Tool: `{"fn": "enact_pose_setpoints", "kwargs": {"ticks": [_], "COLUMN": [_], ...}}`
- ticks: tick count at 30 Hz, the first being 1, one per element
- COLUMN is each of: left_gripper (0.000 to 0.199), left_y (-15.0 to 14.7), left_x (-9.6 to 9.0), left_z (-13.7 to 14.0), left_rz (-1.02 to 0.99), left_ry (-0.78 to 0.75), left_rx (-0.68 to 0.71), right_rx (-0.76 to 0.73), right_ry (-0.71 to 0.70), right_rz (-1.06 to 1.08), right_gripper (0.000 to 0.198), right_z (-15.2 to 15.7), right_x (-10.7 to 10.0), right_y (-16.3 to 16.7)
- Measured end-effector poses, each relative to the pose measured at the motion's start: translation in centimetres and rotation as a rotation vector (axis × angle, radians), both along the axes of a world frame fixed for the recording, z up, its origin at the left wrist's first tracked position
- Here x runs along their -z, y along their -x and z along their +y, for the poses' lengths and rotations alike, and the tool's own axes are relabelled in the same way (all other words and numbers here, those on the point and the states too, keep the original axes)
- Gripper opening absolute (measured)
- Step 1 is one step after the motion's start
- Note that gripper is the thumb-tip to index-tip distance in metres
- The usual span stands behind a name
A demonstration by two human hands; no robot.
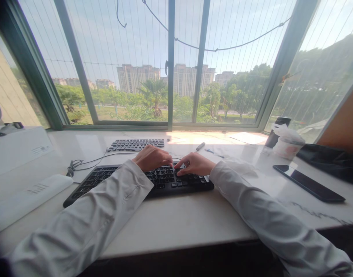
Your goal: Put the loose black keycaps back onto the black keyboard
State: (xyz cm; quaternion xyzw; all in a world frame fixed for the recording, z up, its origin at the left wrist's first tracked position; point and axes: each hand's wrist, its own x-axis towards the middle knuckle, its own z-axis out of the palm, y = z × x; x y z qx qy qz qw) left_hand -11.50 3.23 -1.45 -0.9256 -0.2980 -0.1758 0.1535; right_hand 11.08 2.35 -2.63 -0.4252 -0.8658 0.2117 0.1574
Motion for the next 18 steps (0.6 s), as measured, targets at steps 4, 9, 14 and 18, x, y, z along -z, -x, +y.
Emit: {"fn": "enact_pose_setpoints", "kwargs": {"ticks": [4,9,14,18], "left_gripper": [0.019,0.018,0.023,0.024], "left_y": [0.0,-0.1,-0.3,-0.4], "left_x": [-0.1,0.0,0.1,-0.1], "left_z": [0.0,-0.4,-1.1,-1.4], "left_rz": [0.003,0.01,-0.003,0.01], "left_ry": [0.003,-0.008,-0.013,-0.026], "left_rx": [-0.005,0.016,0.083,0.089], "right_rx": [0.023,-0.078,-0.253,-0.217], "right_ry": [-0.061,-0.177,-0.299,-0.345], "right_rz": [-0.01,-0.027,-0.156,-0.207], "right_gripper": [0.047,0.035,0.026,0.026], "right_z": [-0.3,-0.9,-2.0,-2.4], "right_x": [0.0,0.0,-0.6,-0.6], "right_y": [0.4,0.5,0.4,0.5]}}
